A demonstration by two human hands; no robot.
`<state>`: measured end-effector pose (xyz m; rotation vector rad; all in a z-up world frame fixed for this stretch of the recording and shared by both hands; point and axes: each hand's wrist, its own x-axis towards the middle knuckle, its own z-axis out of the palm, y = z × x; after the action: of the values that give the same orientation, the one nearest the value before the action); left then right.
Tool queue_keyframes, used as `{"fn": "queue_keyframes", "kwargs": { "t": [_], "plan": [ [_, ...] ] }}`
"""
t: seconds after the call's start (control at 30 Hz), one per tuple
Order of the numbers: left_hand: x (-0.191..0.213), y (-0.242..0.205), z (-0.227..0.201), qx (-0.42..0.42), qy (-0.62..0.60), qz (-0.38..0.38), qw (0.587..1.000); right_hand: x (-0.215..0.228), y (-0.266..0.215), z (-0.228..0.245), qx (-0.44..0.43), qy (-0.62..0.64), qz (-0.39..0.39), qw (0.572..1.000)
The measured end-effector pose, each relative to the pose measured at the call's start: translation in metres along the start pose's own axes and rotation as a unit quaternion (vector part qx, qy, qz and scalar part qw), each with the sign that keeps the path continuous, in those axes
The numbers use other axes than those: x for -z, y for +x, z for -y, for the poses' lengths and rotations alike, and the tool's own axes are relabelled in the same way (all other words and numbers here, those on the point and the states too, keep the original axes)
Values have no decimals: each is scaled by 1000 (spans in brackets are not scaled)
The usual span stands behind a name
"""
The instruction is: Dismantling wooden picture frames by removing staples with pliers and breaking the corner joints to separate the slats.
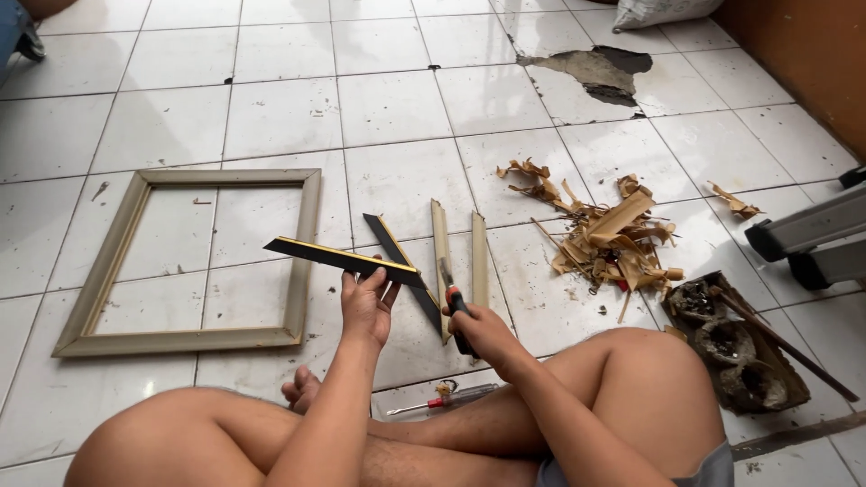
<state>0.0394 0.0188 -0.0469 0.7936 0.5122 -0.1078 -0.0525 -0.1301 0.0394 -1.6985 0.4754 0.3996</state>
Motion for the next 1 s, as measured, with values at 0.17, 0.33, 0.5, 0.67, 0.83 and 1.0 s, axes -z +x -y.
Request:
{"fn": "queue_keyframes", "kwargs": {
  "t": [0.17, 0.33, 0.5, 0.67, 0.83, 1.0],
  "plan": [
    [4, 2, 1, -14, 1, -6, 1000, 1, 13, -18, 40, -130, 20, 991],
    [1, 2, 2, -11, -3, 2, 1000, -2, 7, -12, 28, -150, 6, 988],
    [3, 6, 7, -19, 10, 3, 1000, -1, 20, -29, 66, -223, -9, 972],
    [7, 9, 10, -3, -1, 6, 1000, -3, 31, -42, 45, -153, 19, 987],
    [7, 6, 4, 10, -3, 18, 1000, -7, 18, -24, -31, 31, 65, 997],
    [4, 4, 7, 29, -31, 26, 999, -4, 18, -23, -127, 266, 109, 949]
  ]
}}
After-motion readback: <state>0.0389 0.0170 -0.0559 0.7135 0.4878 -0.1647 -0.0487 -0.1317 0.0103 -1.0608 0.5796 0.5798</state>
